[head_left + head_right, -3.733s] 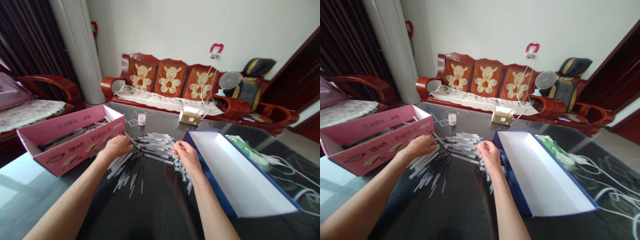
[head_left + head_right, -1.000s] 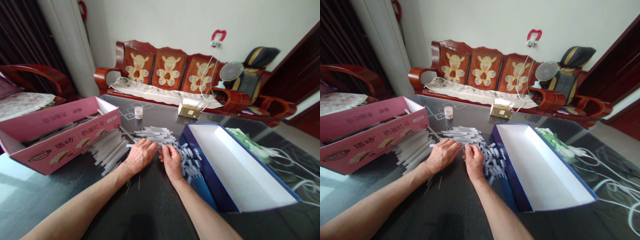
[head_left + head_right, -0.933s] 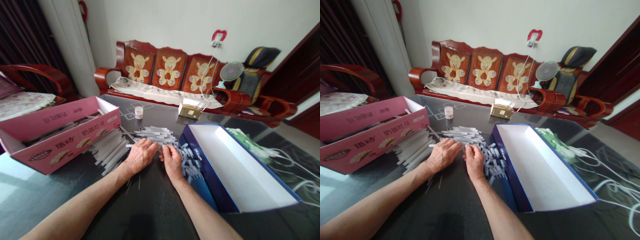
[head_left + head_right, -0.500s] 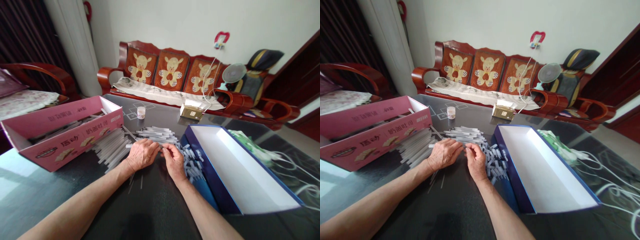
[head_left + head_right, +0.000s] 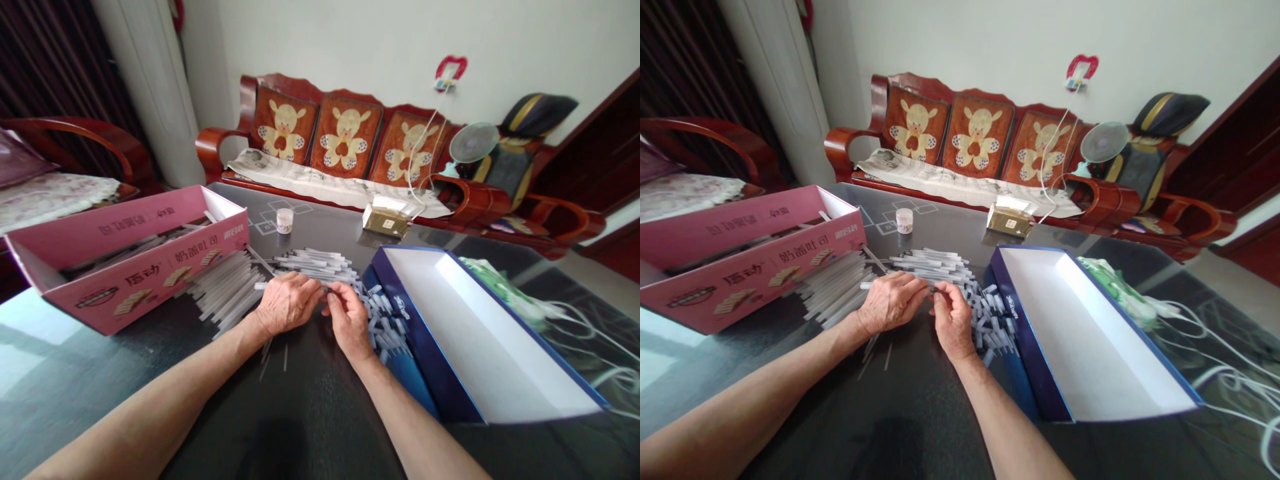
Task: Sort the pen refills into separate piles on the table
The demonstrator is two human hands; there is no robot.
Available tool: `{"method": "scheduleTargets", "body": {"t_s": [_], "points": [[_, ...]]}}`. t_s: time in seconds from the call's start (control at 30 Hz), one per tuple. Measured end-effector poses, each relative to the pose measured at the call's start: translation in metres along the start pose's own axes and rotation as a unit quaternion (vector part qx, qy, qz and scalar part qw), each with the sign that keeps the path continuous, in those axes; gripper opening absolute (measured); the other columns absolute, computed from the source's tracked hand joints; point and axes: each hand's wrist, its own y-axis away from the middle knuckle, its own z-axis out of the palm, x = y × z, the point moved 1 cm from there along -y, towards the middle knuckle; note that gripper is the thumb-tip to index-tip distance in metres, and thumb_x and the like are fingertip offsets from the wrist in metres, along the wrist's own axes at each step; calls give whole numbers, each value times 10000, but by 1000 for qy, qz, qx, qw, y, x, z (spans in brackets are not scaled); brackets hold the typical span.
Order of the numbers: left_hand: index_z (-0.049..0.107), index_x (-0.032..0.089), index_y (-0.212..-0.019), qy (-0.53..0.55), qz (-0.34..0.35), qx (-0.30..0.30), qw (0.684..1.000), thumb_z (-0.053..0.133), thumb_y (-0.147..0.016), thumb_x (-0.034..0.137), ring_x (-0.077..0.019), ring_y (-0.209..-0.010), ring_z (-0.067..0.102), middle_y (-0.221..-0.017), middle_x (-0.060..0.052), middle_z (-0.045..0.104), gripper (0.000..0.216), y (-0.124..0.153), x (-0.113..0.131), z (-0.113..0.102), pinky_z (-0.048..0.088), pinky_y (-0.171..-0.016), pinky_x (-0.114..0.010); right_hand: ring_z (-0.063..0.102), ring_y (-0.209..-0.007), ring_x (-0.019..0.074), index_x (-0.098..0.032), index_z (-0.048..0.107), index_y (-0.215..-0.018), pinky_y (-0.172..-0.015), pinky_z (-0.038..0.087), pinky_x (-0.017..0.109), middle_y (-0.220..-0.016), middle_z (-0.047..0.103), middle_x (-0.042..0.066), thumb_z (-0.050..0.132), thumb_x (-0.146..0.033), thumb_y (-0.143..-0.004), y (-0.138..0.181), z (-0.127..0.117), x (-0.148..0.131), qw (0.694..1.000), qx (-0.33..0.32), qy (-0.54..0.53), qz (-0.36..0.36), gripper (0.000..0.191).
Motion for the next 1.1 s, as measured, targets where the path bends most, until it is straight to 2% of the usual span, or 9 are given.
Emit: {"method": "scheduleTargets", "body": {"t_s": [0.13,0.3,0.37,0.53,0.6,0.73,0.83,0.97,1.1], "points": [[631,185,-869,4,5,6,1000,413,-930,323,-156,-657,541,-687,-17,596,265,0,0,1,386,-633,-283,658,-784,176,-199,519,-1108,-509,529,238,-1071,636,87,537,-363,-847,1,-1,-6,1000,-4,-4,18,308],[628,187,-831,5,7,5,1000,407,-934,334,-158,-651,541,-680,-18,594,285,0,2,0,388,-627,-287,568,-507,134,-188,592,-883,-438,473,235,-648,612,10,514,-423,-870,1,-2,-5,997,21,64,34,248],[631,188,-839,6,8,3,1000,407,-934,334,-160,-653,544,-682,-18,596,283,0,2,0,389,-625,-287,575,-529,134,-194,589,-910,-473,494,244,-683,624,13,518,-400,-871,1,-2,-3,998,20,58,16,222],[634,185,-882,7,7,7,1000,415,-929,332,-160,-655,548,-691,-18,601,268,1,-1,2,390,-623,-286,655,-835,189,-210,519,-1093,-550,547,257,-1076,632,84,534,-366,-850,3,1,-5,1000,-12,-5,12,288],[631,189,-873,6,9,6,1000,413,-930,337,-160,-652,545,-692,-16,599,270,1,0,2,390,-623,-285,657,-779,185,-205,523,-1079,-495,527,244,-1023,642,81,531,-397,-852,3,0,-6,999,1,5,33,298],[628,190,-854,6,9,-2,1000,401,-936,345,-161,-660,547,-693,-18,601,287,1,2,2,395,-632,-283,559,-495,128,-192,580,-896,-443,480,240,-657,608,6,492,-433,-881,1,-2,-2,997,22,61,43,258],[632,188,-870,9,8,-4,1000,398,-938,341,-161,-663,553,-697,-22,607,288,2,1,3,399,-636,-283,603,-585,143,-194,577,-935,-514,520,255,-727,636,19,508,-397,-877,1,-1,0,998,12,54,11,222],[636,180,-891,12,6,0,1000,402,-935,336,-158,-667,558,-701,-31,611,285,2,0,3,400,-636,-276,657,-847,191,-207,524,-1097,-571,560,263,-1050,641,78,532,-385,-856,3,1,-4,1000,-11,3,6,300],[631,180,-847,13,8,-2,1000,396,-936,341,-157,-658,552,-687,-30,602,298,1,0,3,402,-632,-274,637,-624,166,-196,560,-982,-443,495,240,-800,654,48,484,-452,-877,2,0,-6,997,7,40,59,287]]}}
